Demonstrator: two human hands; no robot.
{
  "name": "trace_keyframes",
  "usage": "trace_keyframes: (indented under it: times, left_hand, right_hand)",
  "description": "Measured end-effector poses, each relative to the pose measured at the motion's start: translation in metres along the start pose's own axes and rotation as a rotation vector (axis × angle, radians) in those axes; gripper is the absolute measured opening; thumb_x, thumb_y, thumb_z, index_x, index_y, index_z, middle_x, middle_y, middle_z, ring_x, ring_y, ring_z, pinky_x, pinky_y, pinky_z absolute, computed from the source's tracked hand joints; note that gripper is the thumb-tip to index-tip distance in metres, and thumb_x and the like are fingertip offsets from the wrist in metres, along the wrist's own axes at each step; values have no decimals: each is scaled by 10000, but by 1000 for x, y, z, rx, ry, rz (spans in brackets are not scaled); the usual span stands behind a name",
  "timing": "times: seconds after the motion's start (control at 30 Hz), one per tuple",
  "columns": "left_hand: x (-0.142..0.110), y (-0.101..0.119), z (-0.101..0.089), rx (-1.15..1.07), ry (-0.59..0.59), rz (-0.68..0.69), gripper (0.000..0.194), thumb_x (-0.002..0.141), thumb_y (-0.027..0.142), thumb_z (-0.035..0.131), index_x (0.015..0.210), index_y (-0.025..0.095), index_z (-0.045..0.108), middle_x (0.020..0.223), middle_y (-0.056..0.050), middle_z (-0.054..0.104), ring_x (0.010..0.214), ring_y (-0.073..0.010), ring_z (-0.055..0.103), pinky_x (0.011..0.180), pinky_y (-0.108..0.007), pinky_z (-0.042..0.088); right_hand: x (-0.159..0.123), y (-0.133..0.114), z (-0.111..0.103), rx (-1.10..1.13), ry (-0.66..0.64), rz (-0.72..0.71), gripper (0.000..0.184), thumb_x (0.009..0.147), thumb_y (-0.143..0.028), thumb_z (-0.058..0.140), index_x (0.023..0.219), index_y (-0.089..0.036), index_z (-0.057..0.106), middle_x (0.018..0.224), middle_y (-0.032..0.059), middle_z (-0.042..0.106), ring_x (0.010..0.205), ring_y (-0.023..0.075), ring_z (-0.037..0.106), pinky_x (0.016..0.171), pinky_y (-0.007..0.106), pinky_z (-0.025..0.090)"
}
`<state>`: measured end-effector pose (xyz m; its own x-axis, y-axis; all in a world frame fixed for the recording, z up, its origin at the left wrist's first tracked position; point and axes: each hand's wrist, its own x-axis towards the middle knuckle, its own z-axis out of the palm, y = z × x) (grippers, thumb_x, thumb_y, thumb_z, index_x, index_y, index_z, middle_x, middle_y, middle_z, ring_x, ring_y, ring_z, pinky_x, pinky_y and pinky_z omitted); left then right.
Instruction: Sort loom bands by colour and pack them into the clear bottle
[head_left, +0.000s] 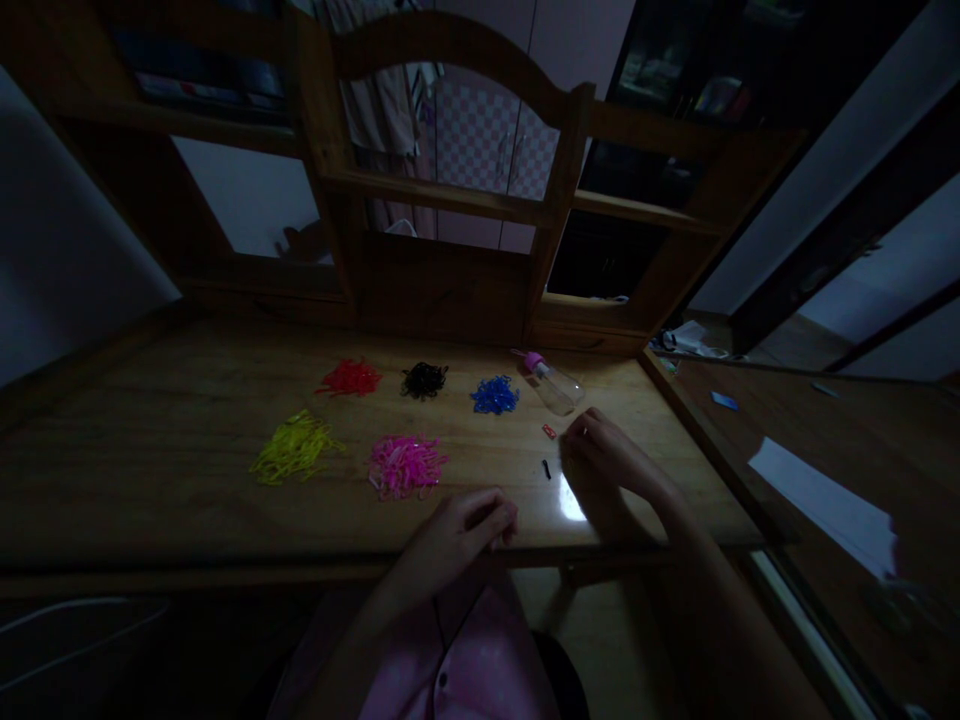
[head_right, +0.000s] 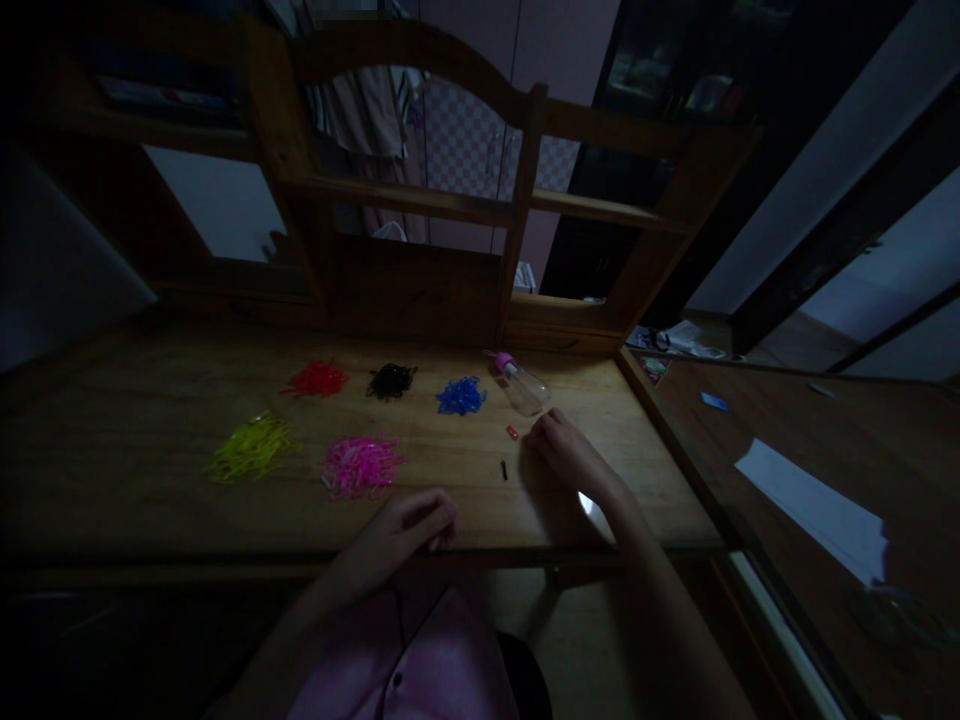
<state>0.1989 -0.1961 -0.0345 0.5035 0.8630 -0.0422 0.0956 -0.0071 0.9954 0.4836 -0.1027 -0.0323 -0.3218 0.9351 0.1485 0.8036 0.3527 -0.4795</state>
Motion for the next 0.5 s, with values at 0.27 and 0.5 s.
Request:
trace_keyframes:
  times: [0.27, 0.5]
  left_hand:
    - [0, -3, -1, 14, -7, 4, 391, 956, 478, 453, 797, 159, 615, 753, -12, 596, 698, -130, 515, 673, -233, 389]
    - [-1, -3, 0, 0, -8, 0, 391, 956, 477, 457, 793, 158, 613, 743, -9, 588, 702, -130, 520, 673, -237, 390]
  right_hand:
    - [-2, 3, -23, 27, 193, 58, 79, 904, -278, 504, 896, -211, 545, 833, 36, 634, 720, 167, 569, 624, 270, 432]
    - [3, 3, -9, 37, 156, 46, 117, 891, -262, 530, 949, -204, 613, 867, 31, 650, 730, 160, 586, 647, 269, 437]
